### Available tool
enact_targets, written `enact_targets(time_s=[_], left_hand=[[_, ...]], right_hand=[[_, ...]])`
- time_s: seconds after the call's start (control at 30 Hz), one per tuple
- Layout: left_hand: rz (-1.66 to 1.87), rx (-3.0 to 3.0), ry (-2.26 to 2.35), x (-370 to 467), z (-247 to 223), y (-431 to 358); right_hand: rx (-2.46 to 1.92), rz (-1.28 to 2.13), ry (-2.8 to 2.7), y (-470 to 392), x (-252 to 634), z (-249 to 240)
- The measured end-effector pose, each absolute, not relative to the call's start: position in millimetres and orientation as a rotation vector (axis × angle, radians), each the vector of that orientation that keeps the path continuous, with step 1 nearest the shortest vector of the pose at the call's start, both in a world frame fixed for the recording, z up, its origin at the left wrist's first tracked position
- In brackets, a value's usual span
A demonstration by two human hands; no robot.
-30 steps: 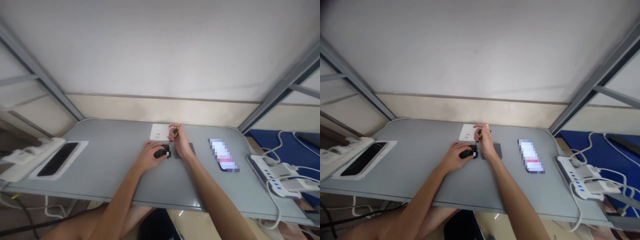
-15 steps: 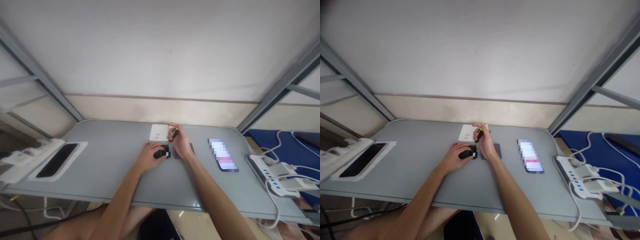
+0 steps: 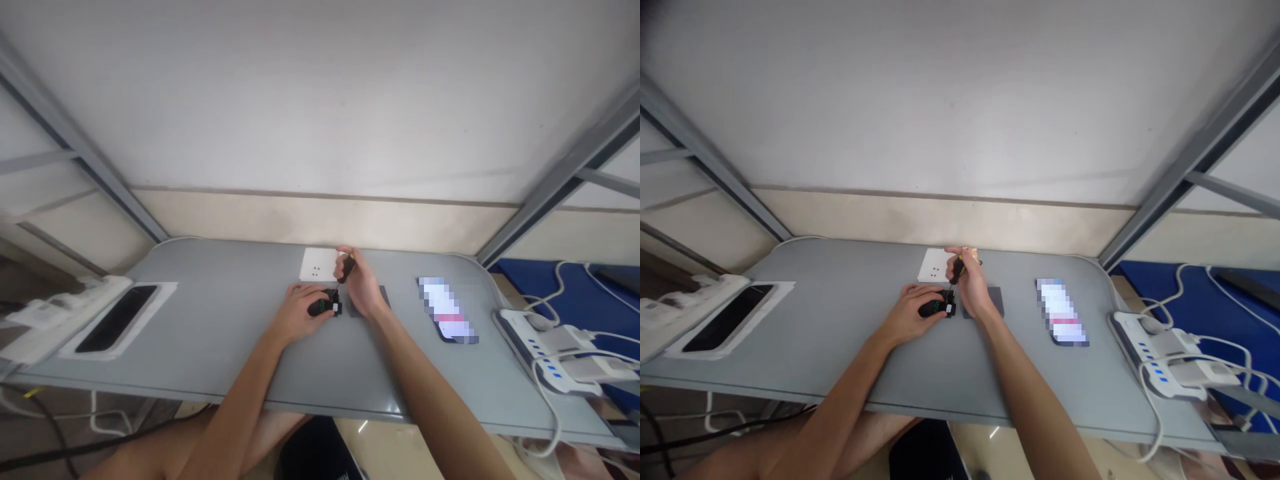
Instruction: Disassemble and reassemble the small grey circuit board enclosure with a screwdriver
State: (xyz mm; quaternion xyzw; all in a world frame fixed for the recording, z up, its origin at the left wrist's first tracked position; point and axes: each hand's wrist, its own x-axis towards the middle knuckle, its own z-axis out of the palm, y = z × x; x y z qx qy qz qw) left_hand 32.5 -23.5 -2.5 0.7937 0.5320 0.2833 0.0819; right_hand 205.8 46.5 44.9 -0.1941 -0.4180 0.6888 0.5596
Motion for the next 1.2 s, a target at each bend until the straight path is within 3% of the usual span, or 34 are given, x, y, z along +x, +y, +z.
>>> enact_targets(time_s=[0.97, 1.2], left_hand=[[0.828, 2.386, 1.579, 33.3, -1.0, -22.9], [0.830, 2.399, 1.571, 33.2, -1.5, -23.2]], right_hand=[[-0.471, 1.634, -0.986, 48.0, 207.7, 46.7], [-0.557, 1.500, -1.003, 48.0, 204.7, 42.7]])
